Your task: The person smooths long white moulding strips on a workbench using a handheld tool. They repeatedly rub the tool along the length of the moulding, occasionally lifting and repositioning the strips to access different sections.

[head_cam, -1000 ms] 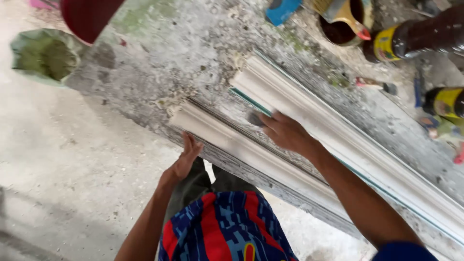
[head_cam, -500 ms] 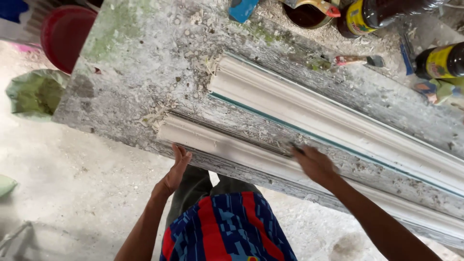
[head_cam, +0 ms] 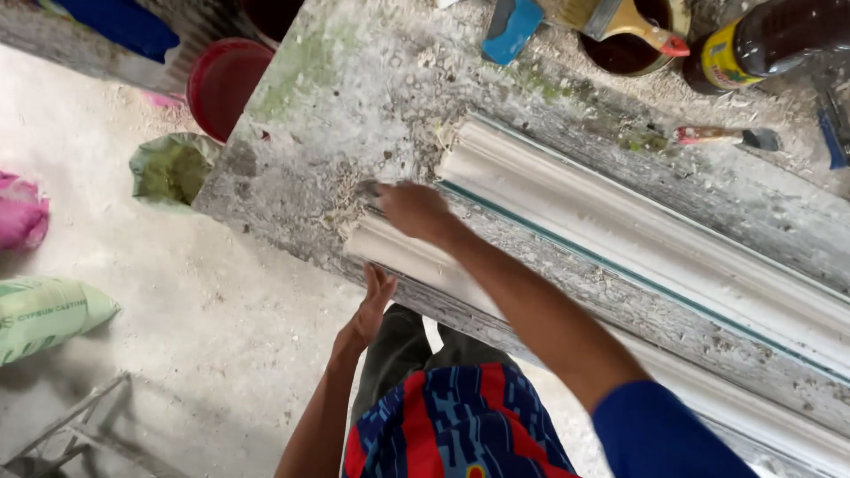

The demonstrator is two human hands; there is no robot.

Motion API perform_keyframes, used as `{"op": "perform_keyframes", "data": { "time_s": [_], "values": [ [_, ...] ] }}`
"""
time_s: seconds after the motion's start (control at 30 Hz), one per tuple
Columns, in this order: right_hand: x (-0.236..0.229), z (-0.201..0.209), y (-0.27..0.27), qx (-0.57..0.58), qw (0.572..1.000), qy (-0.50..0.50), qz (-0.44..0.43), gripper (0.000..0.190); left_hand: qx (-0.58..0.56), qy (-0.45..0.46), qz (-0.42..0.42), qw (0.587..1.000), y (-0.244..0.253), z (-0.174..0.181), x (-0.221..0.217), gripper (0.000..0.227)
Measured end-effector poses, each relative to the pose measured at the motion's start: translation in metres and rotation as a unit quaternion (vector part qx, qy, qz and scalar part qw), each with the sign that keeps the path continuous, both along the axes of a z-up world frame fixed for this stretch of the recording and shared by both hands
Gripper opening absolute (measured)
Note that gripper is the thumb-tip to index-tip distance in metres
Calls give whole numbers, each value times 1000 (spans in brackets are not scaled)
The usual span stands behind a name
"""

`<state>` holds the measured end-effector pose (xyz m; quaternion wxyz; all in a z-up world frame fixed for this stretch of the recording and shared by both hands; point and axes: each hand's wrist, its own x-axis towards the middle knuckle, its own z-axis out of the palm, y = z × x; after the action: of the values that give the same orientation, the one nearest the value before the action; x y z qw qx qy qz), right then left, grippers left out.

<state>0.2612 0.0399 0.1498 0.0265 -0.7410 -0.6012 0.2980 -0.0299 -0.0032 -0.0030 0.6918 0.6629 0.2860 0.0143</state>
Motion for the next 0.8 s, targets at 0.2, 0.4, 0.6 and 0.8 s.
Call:
{"op": "perform_keyframes", "data": {
  "time_s": [0.2, 0.4, 0.6, 0.8],
  "values": [
    [33, 23, -146, -119, 906, 288, -288, 52, -162, 67, 119, 977, 17, 71, 38, 103],
    [-44, 49, -194, -151, 849, 386, -329, 54, -217, -6, 194, 957, 20, 72, 23, 98],
    [-104, -18, -176, 43, 911, 376, -164, 45, -193, 101, 346, 913, 25, 122, 14, 83],
    [-124, -7, -133, -28, 946, 284, -154, 41, -124, 108, 403, 900, 11, 127, -24, 79]
  ]
}}
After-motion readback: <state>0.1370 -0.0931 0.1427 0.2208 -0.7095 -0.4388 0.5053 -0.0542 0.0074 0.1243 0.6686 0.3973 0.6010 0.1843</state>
